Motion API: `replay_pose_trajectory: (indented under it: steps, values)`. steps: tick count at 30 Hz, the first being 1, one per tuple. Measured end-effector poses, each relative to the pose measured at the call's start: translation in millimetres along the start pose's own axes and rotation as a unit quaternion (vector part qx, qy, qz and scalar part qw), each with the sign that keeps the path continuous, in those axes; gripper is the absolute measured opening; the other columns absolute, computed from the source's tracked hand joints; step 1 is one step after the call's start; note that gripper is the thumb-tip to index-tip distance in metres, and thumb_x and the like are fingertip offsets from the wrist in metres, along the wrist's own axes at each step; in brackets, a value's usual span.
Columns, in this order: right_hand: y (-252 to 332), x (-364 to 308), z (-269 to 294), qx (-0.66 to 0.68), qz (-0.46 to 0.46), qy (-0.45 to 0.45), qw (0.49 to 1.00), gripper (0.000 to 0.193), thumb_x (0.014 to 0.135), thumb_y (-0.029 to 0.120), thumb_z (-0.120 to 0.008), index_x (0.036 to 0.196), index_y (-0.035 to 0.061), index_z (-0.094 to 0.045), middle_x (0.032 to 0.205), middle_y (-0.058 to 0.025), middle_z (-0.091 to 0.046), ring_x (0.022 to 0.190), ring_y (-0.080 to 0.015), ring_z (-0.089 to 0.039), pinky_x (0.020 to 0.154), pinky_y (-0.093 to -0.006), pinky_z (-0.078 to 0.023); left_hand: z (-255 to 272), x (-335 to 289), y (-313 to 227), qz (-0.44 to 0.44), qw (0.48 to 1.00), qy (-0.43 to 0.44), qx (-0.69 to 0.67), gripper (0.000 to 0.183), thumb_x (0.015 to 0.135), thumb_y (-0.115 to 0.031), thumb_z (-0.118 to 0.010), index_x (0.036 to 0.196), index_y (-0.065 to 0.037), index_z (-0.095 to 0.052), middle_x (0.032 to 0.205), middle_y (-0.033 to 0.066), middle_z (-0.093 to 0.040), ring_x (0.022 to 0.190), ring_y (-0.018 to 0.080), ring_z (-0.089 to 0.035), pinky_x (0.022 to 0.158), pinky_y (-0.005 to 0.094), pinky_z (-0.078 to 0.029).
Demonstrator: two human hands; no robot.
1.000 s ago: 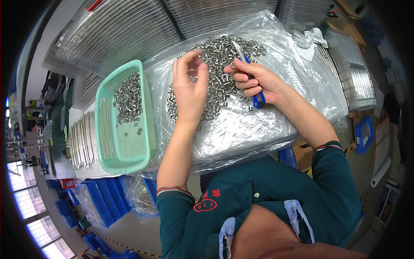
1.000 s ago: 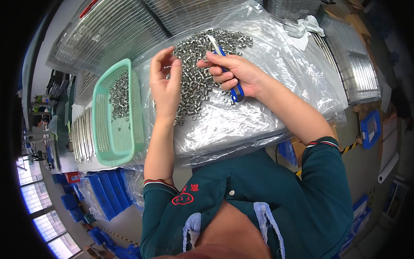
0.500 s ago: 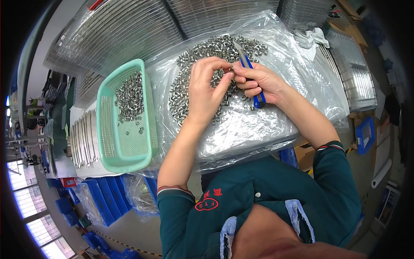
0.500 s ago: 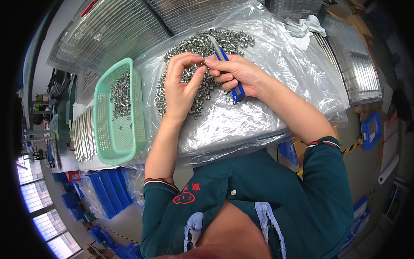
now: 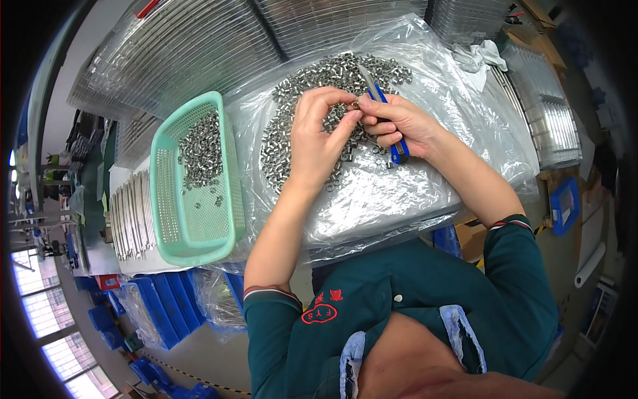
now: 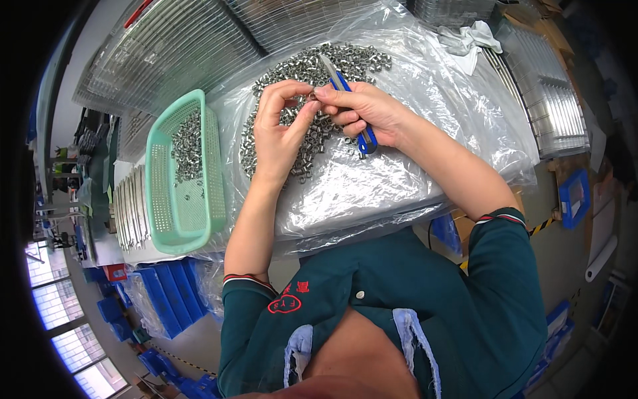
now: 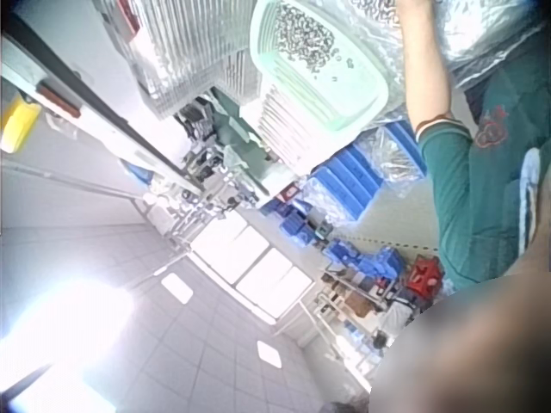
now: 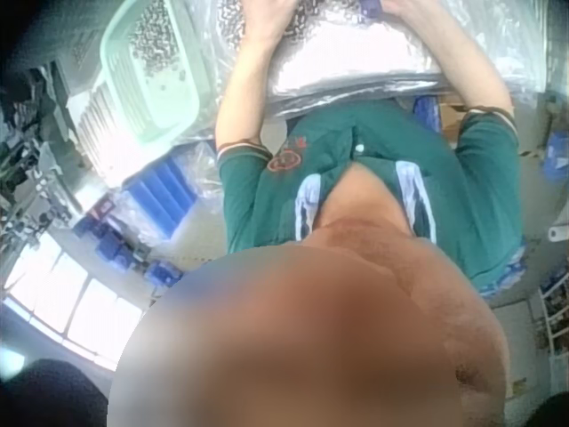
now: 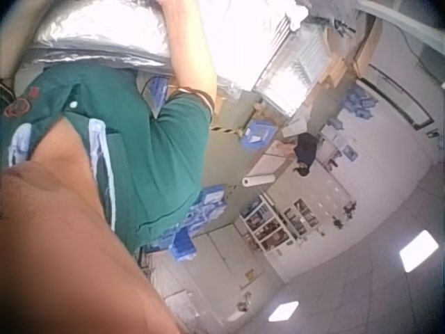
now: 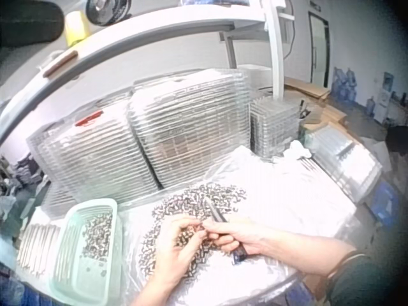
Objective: Processing and sorting small metal clips on a workbench using a hand tool.
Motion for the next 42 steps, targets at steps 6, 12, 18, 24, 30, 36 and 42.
replay_pose_trajectory:
  steps: [6, 12, 18, 24, 30, 36, 42]
  values:
    - [-1.7, 1.1, 2.1, 0.005, -0.002, 0.001, 1.000, 0.019, 0.086, 0.024, -0.057, 0.082, 0.0065, -0.051, 0.068, 0.0043, -0.048, 0.045, 0.0035, -0.035, 0.033, -0.0106, -0.026, 1.8, 0.1, 3.3, 0.006, 1.000, -0.016, 0.002, 0.010, 0.075, -0.010, -0.064, 0.084, -0.006, -0.063, 0.090, 0.0059, -0.059, 0.086, 0.0207, -0.055, 0.075, 0.0310, -0.043]
    - [-6.8, 3.5, 4.4, 0.019, -0.017, -0.001, 1.000, 0.019, 0.087, 0.023, -0.055, 0.087, 0.0041, -0.052, 0.071, 0.0029, -0.050, 0.046, 0.0032, -0.036, 0.033, -0.0104, -0.027, 2.0, -1.2, -4.3, -0.049, 0.996, -0.035, 0.064, 0.007, 0.077, -0.010, -0.063, 0.082, -0.006, -0.063, 0.086, 0.0062, -0.060, 0.082, 0.0210, -0.055, 0.073, 0.0311, -0.044]
    - [20.0, 2.4, 16.6, 0.058, 0.098, -0.027, 0.993, 0.027, 0.089, 0.026, -0.051, 0.099, 0.0014, -0.053, 0.071, 0.0037, -0.048, 0.047, 0.0021, -0.035, 0.034, -0.0109, -0.027, 5.9, 1.6, 13.6, 0.073, 0.995, -0.002, 0.068, 0.014, 0.075, -0.016, -0.065, 0.085, -0.006, -0.062, 0.080, 0.0053, -0.060, 0.074, 0.0214, -0.055, 0.069, 0.0303, -0.043]
    - [30.6, 5.3, 22.7, 0.106, 0.134, -0.014, 0.985, 0.027, 0.089, 0.029, -0.051, 0.099, 0.0040, -0.051, 0.067, 0.0057, -0.042, 0.046, 0.0020, -0.033, 0.035, -0.0113, -0.027, -26.5, -8.0, -3.1, -0.001, 0.954, 0.272, 0.129, 0.018, 0.071, -0.023, -0.067, 0.080, -0.008, -0.063, 0.075, 0.0032, -0.058, 0.074, 0.0221, -0.053, 0.069, 0.0331, -0.040]
    - [25.8, 7.3, 22.1, 0.069, 0.117, -0.028, 0.990, 0.024, 0.088, 0.025, -0.053, 0.099, 0.0040, -0.052, 0.067, 0.0054, -0.045, 0.046, 0.0024, -0.034, 0.034, -0.0112, -0.026, -43.0, -26.7, 1.4, -0.039, 0.915, 0.350, 0.196, 0.015, 0.070, -0.021, -0.066, 0.078, -0.009, -0.061, 0.078, 0.0041, -0.057, 0.082, 0.0218, -0.052, 0.074, 0.0348, -0.038]
    - [15.6, -0.4, 9.7, -0.026, 0.084, -0.039, 0.995, 0.021, 0.087, 0.022, -0.054, 0.098, 0.0031, -0.053, 0.068, 0.0050, -0.046, 0.047, 0.0032, -0.034, 0.035, -0.0108, -0.025, -2.1, -1.8, 20.6, 0.169, 0.974, 0.073, -0.134, 0.014, 0.079, -0.009, -0.061, 0.093, -0.007, -0.061, 0.088, 0.0041, -0.061, 0.082, 0.0134, -0.058, 0.076, 0.0265, -0.044]
    - [5.7, -6.8, -7.4, -0.100, 0.052, 0.006, 0.994, 0.023, 0.087, 0.024, -0.053, 0.096, 0.0023, -0.054, 0.067, 0.0047, -0.047, 0.046, 0.0028, -0.033, 0.035, -0.0116, -0.022, -5.1, -5.3, 23.3, 0.242, 0.907, 0.036, -0.341, 0.018, 0.081, -0.005, -0.060, 0.099, 0.000, -0.057, 0.096, 0.0072, -0.060, 0.086, 0.0119, -0.057, 0.080, 0.0237, -0.044]
Point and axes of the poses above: each hand's wrist, its own x-axis towards the middle knuckle, its own z-axis out of the back of the hand, y = z × x, the point moved 8 cm from there along x, towards the middle knuckle
